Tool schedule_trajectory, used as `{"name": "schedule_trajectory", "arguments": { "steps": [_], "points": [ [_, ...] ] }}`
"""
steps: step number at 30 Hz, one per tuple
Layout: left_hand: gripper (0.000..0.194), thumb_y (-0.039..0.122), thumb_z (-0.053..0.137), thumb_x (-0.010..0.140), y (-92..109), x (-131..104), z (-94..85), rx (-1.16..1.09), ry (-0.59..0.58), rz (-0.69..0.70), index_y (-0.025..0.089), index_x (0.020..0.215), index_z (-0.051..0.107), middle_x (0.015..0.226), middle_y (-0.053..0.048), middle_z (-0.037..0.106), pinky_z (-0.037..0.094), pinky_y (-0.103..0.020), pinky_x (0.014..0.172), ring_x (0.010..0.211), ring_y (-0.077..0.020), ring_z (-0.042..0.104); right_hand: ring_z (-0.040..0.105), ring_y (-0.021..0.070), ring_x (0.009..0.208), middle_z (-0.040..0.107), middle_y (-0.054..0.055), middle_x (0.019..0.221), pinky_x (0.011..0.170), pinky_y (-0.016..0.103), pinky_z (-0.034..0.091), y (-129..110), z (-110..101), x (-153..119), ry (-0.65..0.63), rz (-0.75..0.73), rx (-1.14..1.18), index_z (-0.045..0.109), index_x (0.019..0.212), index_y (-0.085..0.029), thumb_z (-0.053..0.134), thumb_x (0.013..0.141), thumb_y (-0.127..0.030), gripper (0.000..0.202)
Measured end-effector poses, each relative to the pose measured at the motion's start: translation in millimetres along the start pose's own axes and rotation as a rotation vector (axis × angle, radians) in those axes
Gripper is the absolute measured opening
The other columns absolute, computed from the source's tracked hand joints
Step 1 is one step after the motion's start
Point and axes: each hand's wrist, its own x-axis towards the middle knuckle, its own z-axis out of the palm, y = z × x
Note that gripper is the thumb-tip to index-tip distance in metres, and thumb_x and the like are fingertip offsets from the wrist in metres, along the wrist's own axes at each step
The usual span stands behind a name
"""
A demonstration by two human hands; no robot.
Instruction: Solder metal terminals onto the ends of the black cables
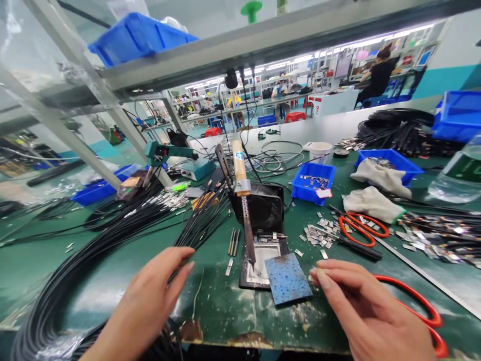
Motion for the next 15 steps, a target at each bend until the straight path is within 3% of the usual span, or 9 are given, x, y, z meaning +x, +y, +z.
{"name": "schedule_trajectory", "arguments": {
  "steps": [2,5,9,13,15],
  "points": [
    [0.02,0.012,0.055,0.093,-7,18,-7.0,0.124,0.038,-0.055,0.017,0.106,0.069,0.112,-0.016,0.071,0.042,-0.055,0.102,0.109,-0.0359,0.063,0.077,0.02,0.089,0.079,0.0,0.102,0.084,0.021,0.065,0,0,2,-0.001,-0.009,0.012,0.076,0.087,-0.03,0.075,0.084,-0.049,0.02],
    [0.018,0.009,0.054,0.088,-17,36,-7.8,0.203,0.035,-0.097,0.019,0.089,0.069,0.092,-0.014,0.073,0.045,-0.049,0.088,0.091,-0.035,0.066,0.078,0.0245,0.083,0.08,0.004,0.096,0.074,0.029,0.068,-4,1,5,0.03,-0.031,0.006,0.077,0.081,-0.027,0.076,0.082,-0.053,0.026],
    [0.014,0.012,0.06,0.08,-21,44,-14.2,0.126,0.038,-0.125,0.021,0.081,0.071,0.082,-0.009,0.074,0.043,-0.041,0.078,0.083,-0.0321,0.066,0.076,0.0276,0.079,0.078,0.006,0.083,0.064,0.033,0.066,-14,4,10,0.099,-0.035,0.038,0.076,0.079,-0.026,0.073,0.081,-0.063,0.037],
    [0.009,0.026,0.07,0.071,-15,51,-55.6,-0.178,0.012,-0.17,0.021,0.077,0.074,0.062,0.0,0.067,0.043,-0.032,0.061,0.062,-0.0231,0.06,0.076,0.0266,0.076,0.076,0.005,0.077,0.061,0.032,0.065,-19,9,12,0.113,-0.022,0.079,0.075,0.081,-0.025,0.072,0.081,-0.065,0.04],
    [0.01,0.029,0.072,0.067,-17,47,-84.9,-0.389,0.045,-0.176,0.02,0.069,0.072,0.066,0.001,0.068,0.049,-0.029,0.065,0.066,-0.0201,0.06,0.075,0.0264,0.075,0.075,0.004,0.077,0.061,0.031,0.065,-18,10,10,0.111,-0.016,0.096,0.074,0.083,-0.025,0.072,0.082,-0.064,0.039]
  ]
}}
